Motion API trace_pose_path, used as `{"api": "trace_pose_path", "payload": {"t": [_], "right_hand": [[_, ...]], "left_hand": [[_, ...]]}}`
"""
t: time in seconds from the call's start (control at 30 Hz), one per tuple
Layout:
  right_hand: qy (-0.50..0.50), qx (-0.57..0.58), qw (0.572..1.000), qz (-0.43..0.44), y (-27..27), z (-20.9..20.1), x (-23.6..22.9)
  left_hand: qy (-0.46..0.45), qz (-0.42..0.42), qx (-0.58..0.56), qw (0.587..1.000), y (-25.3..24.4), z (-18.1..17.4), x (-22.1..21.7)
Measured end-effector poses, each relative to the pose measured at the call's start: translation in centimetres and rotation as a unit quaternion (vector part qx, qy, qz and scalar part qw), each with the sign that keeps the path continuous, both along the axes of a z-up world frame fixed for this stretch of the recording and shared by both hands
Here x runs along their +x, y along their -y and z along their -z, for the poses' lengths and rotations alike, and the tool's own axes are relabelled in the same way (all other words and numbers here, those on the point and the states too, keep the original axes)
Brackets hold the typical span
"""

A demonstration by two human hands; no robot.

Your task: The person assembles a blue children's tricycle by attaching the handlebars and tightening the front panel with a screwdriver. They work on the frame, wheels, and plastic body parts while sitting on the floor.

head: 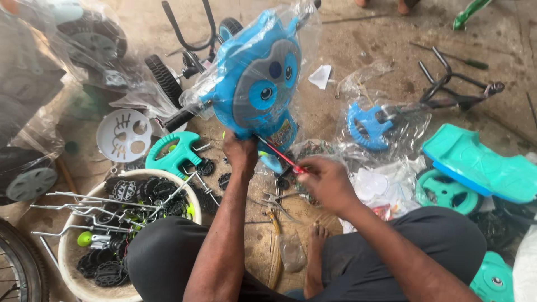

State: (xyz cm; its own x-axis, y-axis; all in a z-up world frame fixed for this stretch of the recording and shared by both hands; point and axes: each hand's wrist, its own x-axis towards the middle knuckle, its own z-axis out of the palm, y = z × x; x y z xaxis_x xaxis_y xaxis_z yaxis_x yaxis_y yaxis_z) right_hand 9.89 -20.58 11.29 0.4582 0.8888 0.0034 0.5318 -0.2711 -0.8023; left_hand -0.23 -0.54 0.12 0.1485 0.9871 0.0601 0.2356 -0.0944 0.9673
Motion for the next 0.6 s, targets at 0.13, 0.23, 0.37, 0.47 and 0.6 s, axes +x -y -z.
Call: {"api": "trace_pose_path", "payload": {"t": [0.13, 0.23, 0.37, 0.47, 0.6], "right_hand": [[-0.090, -0.010, 0.989, 0.114, -0.7, -0.5, 0.3], [0.439, 0.076, 0.887, -0.121, 0.2, -0.6, -0.1], [-0.188, -0.062, 0.978, 0.069, -0.5, -1.7, 0.1], [-0.157, -0.048, 0.973, 0.160, -1.1, -1.9, 0.2], [0.462, 0.031, 0.871, -0.164, 0.3, -0.6, -0.1]], "left_hand": [[0.023, 0.009, 0.060, 0.998, -0.8, -0.8, 0.3], [0.034, 0.006, 0.023, 0.999, 0.0, -0.2, 0.1], [0.034, -0.001, 0.061, 0.998, -0.1, -0.3, -0.1], [0.069, 0.008, 0.064, 0.995, -0.6, -0.5, 0.0], [0.000, -0.004, 0.033, 0.999, 0.6, 0.8, 0.0]]}}
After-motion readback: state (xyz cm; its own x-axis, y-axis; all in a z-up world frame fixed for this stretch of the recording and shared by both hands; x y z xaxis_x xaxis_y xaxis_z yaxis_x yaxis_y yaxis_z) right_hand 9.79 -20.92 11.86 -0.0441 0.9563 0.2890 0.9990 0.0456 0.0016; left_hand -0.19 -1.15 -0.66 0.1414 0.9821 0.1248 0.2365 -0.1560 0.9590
